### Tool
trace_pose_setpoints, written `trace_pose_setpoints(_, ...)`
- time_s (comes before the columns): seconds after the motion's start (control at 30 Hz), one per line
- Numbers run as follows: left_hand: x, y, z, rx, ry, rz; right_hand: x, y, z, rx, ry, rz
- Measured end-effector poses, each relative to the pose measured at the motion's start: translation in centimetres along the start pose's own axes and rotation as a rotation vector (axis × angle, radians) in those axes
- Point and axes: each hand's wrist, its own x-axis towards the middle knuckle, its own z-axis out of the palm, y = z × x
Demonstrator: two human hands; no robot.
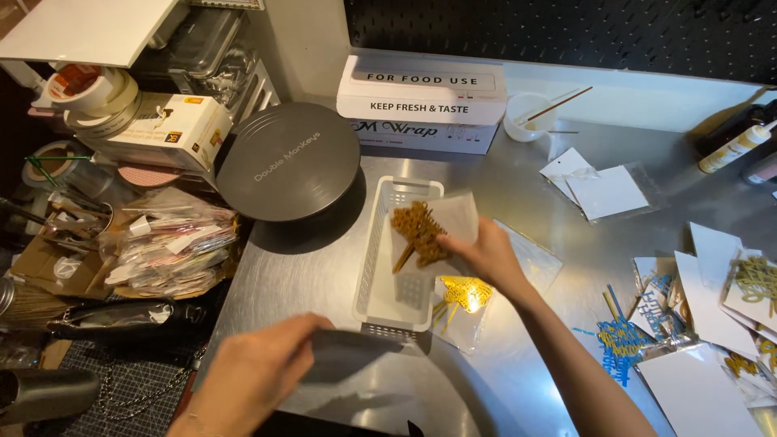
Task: The person sorts through various decorative cake toppers by hand, inserts them into individual plastic sleeves, and places the sleeved toppers into a white plastic basket on a stainless steel table.
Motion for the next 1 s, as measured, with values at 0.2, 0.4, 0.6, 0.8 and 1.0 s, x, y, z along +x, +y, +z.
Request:
trace_pose_setpoints(0.2, 8.2, 2.8, 0.0, -0.504, 0.282, 0.264, 2.8, -3.0, -2.9, -0.067, -0.002, -0.179)
trace_pose_setpoints(0.4, 11.7, -5.9, 10.3, -0.636, 0.159, 0.099, 5.8, -2.1, -0.5, -0.291, -0.201, -0.322)
trace_pose_setpoints(0.6, 7.4, -2.6, 4.0, -0.860, 0.387, 0.376, 4.5, -5.9, -2.0, -0.320, -0.109, -0.270)
trace_pose_setpoints(0.8, 11.3, -2.5, 1.4, -0.715, 0.310, 0.575, 4.7, -5.6, -3.0, -0.265, -0.032, -0.252)
trace_pose_setpoints(1.0, 20.6, -3.1, 4.9, -0.315, 0.054, 0.403, 0.2, -0.8, 1.1, -0.075, 0.032, -0.044)
